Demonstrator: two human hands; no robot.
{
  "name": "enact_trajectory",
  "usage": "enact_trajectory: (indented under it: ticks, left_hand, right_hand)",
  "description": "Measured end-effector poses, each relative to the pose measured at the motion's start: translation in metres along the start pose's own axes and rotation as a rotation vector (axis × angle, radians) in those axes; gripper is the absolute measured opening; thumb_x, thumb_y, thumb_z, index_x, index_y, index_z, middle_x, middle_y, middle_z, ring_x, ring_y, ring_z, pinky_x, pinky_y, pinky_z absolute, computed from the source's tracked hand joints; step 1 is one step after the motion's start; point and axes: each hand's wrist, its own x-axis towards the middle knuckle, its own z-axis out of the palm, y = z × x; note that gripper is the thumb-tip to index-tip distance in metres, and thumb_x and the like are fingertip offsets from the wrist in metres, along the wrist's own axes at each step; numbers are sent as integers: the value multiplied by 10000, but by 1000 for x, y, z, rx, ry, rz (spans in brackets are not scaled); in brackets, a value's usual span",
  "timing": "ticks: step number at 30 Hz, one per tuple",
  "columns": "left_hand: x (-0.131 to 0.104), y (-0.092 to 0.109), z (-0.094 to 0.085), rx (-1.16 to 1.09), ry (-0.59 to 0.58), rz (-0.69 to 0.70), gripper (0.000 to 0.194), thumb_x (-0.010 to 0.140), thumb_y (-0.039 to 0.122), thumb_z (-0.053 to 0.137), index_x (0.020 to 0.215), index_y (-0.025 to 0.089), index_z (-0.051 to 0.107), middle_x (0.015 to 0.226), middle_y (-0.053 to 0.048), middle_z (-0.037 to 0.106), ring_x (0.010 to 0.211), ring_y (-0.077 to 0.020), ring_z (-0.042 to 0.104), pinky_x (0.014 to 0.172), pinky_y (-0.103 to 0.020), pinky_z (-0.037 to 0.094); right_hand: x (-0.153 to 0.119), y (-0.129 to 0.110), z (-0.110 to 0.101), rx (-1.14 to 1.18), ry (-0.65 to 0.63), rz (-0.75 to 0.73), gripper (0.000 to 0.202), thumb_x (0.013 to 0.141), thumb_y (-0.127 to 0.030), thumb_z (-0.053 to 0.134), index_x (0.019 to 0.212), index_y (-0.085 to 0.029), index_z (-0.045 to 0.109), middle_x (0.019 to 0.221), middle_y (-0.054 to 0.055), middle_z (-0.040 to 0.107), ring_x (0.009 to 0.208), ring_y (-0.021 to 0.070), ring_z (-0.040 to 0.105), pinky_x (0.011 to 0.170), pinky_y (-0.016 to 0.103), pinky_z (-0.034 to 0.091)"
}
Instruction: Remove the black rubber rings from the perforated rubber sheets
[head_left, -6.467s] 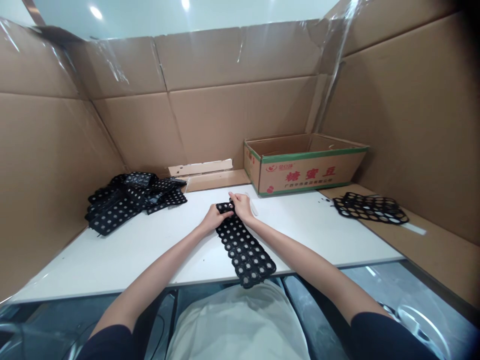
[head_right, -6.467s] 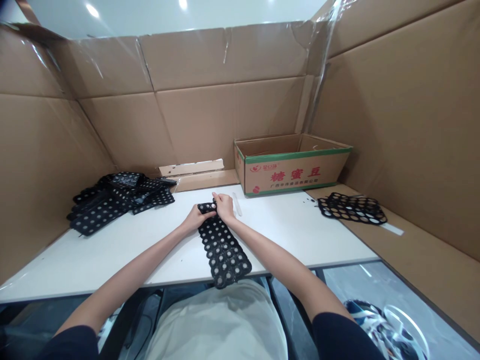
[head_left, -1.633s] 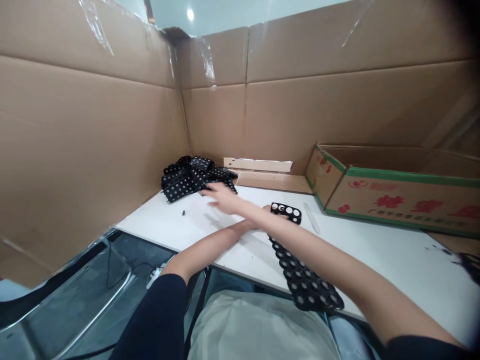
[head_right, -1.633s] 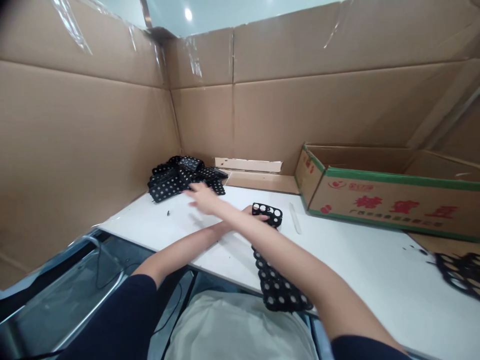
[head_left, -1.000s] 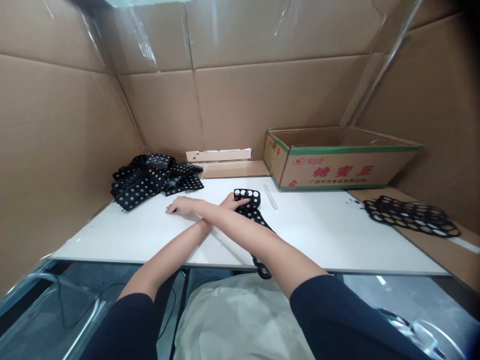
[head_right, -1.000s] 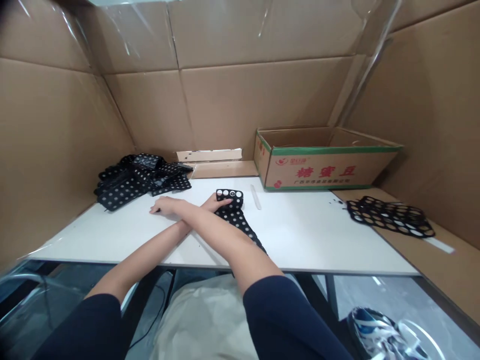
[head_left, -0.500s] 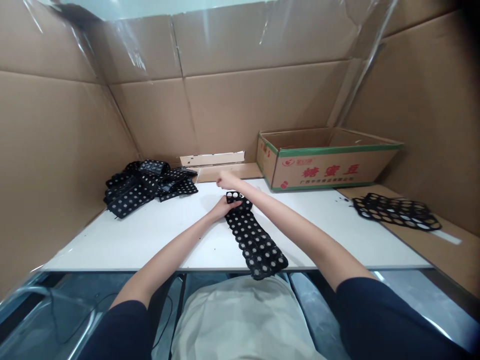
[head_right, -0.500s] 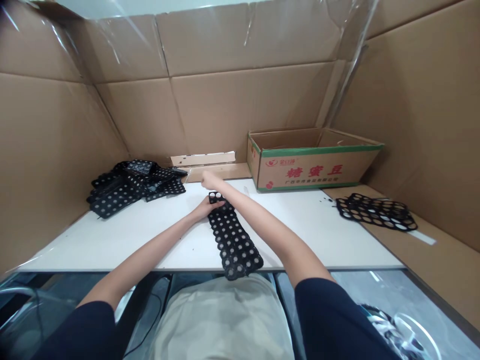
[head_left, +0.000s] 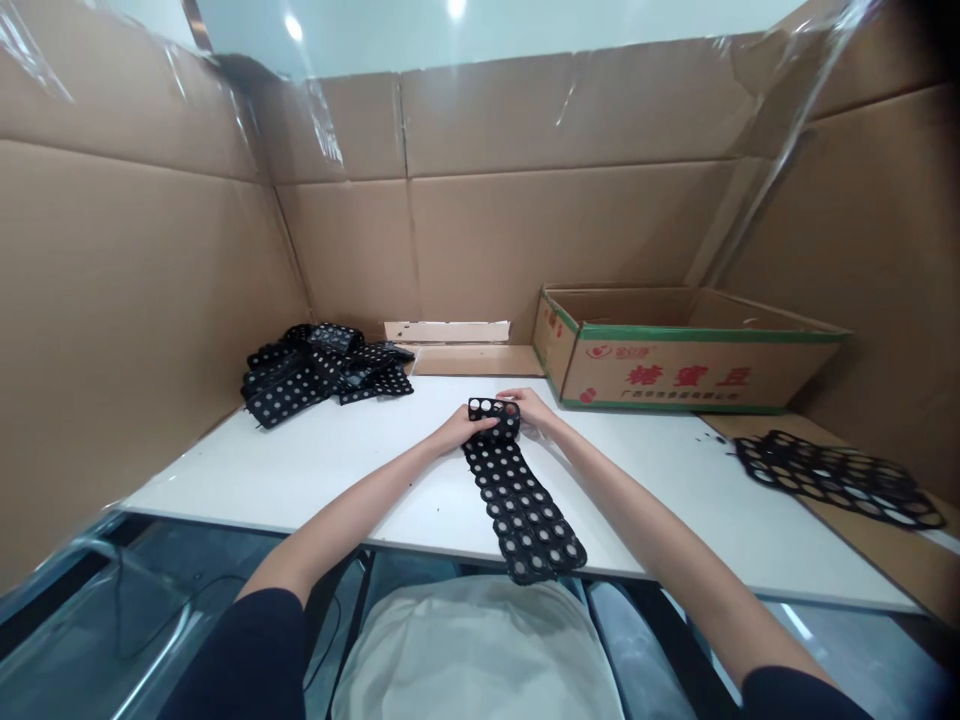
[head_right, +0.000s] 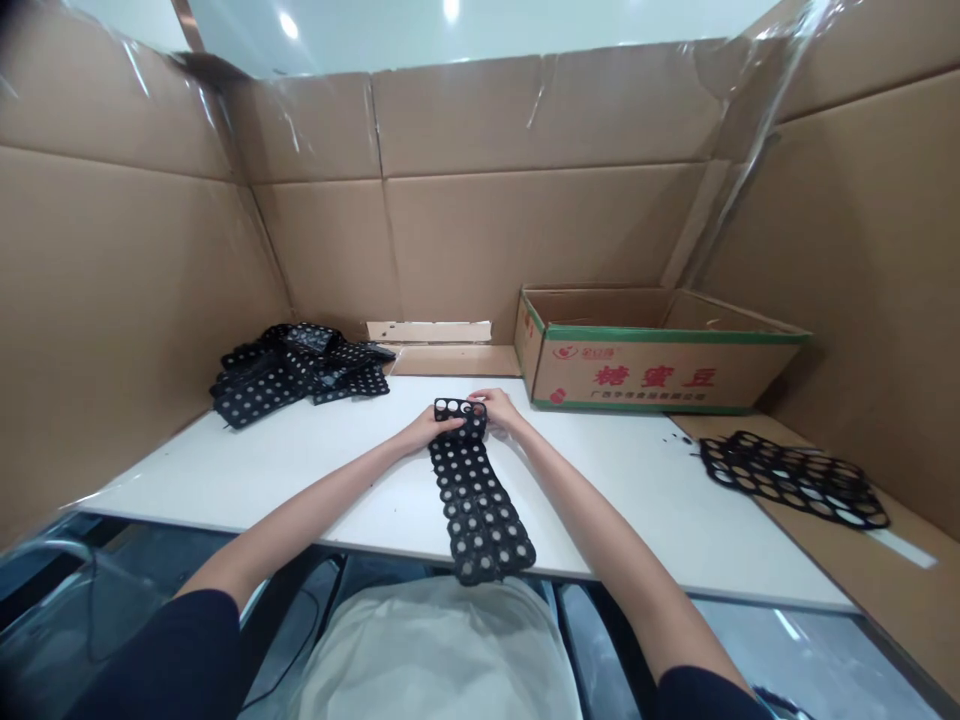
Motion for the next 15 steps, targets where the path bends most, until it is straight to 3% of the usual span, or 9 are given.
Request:
enact_trajectory:
  ticks: [4,7,9,11,15]
  left_hand:
    - [-2,2,0,-16,6,-21,414,671,355,718,1002,111,665,1057,-105,676,973,-222,608,962,-369,402]
    - [-3,5,1,-28,6,-35,411,664,373,726,973,109,667,1030,-108,683,950,-221,615,946,-372,416]
    - [-4,7,2,-37,8,-39,416,665,374,726,979,109,663,1029,-109,682,948,-224,615,938,-376,422]
    - [-4,8,2,-41,4,-54,427,667,371,726,993,103,658,1032,-115,680,947,-230,615,931,-385,427]
    - [-4,7,1,-25,11,-71,424,662,361,730,986,97,658,1027,-117,680,945,-233,614,933,-393,425]
  right_hand:
    - [3,2,-3,16,129,37,127,746,-186,520,788,-160,637,603,32,620,583,138,549,624,253,430]
    - [3,-14,-14,77,246,-8,167,735,-217,552,887,-180,609,755,58,646,709,166,586,719,302,466]
    - [-6,-42,-31,136,257,-61,279,723,-240,592,994,-178,580,983,102,641,879,204,600,783,349,487]
    - [-26,-83,-57,201,256,-211,440,715,-294,646,1127,-196,526,1171,103,574,1068,231,550,882,389,478]
    - [-88,-166,-121,273,297,-497,696,670,-402,733,1281,-322,410,1298,30,476,1234,244,435,1011,409,418]
